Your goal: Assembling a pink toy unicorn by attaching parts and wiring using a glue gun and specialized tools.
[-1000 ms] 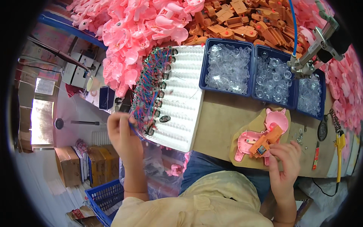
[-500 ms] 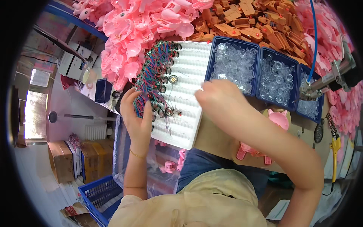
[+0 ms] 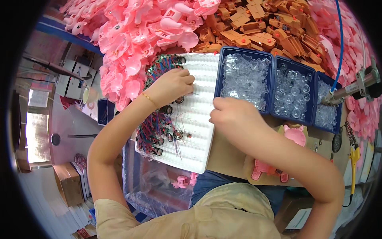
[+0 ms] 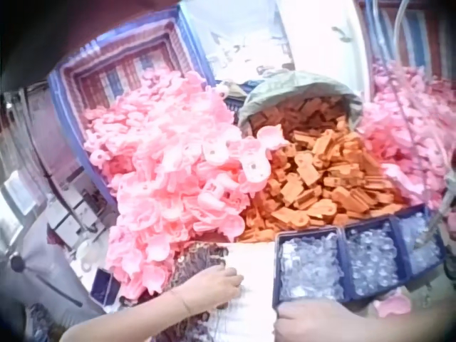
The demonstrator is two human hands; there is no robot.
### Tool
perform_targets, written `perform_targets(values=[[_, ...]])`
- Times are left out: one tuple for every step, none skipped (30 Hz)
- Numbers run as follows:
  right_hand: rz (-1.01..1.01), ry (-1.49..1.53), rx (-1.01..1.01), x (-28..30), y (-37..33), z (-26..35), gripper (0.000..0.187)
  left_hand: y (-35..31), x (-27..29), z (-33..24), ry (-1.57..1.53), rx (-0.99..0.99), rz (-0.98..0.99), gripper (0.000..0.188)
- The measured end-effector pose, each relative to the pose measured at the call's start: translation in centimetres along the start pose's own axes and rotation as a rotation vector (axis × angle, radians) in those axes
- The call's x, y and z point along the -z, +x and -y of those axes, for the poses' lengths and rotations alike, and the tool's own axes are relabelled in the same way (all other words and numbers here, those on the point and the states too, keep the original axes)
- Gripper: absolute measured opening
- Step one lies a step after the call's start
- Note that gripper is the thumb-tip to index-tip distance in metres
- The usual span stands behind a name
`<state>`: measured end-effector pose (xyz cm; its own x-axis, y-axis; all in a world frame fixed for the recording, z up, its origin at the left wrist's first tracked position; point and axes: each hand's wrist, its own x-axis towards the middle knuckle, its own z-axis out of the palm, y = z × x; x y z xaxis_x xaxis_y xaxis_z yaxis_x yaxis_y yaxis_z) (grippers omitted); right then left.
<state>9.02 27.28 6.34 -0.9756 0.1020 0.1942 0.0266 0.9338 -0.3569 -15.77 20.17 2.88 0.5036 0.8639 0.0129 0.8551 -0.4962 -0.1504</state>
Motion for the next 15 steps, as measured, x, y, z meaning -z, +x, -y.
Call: perform_targets(values=[[-0.048,0.084,-0.08,0.5,-0.6,0.0,0.006,0.0,-0.4,0.0,0.005,-0.053,0.02,0.004],[-0.048,0.083,-0.09,0.7,-1.2,0.0,0.006,0.1,-0.3,0.0,0.001,-0.062,0.018,0.004],[-0.147,0.162,-0.118,0.9,-1.7,0.0,0.007,0.1,-0.2,0.0,0.003,-0.085,0.015,0.004],[-0.248,0.241,-0.144,1.0,-2.1,0.0,0.008,0.2,-0.1,0.0,0.006,-0.105,0.013,0.005],[-0.247,0.243,-0.148,0.8,-2.5,-0.1,0.008,0.4,-0.3,-0.1,0.003,-0.108,0.014,0.005],[-0.171,0.338,-0.211,0.6,-2.9,-0.2,0.009,0.6,-0.4,-0.1,-0.006,-0.1,0.048,0.005],[-0.093,0.433,-0.272,0.4,-3.2,-0.2,0.011,0.8,-0.4,-0.1,-0.013,-0.092,0.083,0.004],[-0.095,0.435,-0.272,0.6,-3.1,0.1,0.011,0.9,-0.4,-0.2,-0.012,-0.092,0.085,0.004],[-0.025,0.596,-0.414,0.8,-2.8,0.6,0.013,0.9,-0.4,-0.4,0.001,-0.096,0.099,0.004],[0.047,0.756,-0.557,1.0,-2.8,0.8,0.015,0.8,-0.3,-0.5,0.015,-0.099,0.113,0.005],[0.042,0.753,-0.558,1.0,-2.9,0.8,0.015,0.9,0.0,-0.6,0.018,-0.103,0.111,0.005],[0.029,1.015,-0.645,1.0,-3.1,0.6,0.017,0.9,0.3,-0.6,-0.002,-0.057,0.079,0.005],[0.015,1.279,-0.727,1.0,-3.5,0.7,0.019,0.8,0.7,-0.7,-0.024,-0.011,0.048,0.005],[0.005,1.276,-0.737,1.3,-3.9,0.8,0.019,1.0,1.5,-0.9,-0.027,-0.022,0.042,0.005],[-0.024,1.362,-0.777,1.7,-4.4,0.9,0.02,1.3,3.0,-1.4,-0.045,0.087,-0.059,0.003]])
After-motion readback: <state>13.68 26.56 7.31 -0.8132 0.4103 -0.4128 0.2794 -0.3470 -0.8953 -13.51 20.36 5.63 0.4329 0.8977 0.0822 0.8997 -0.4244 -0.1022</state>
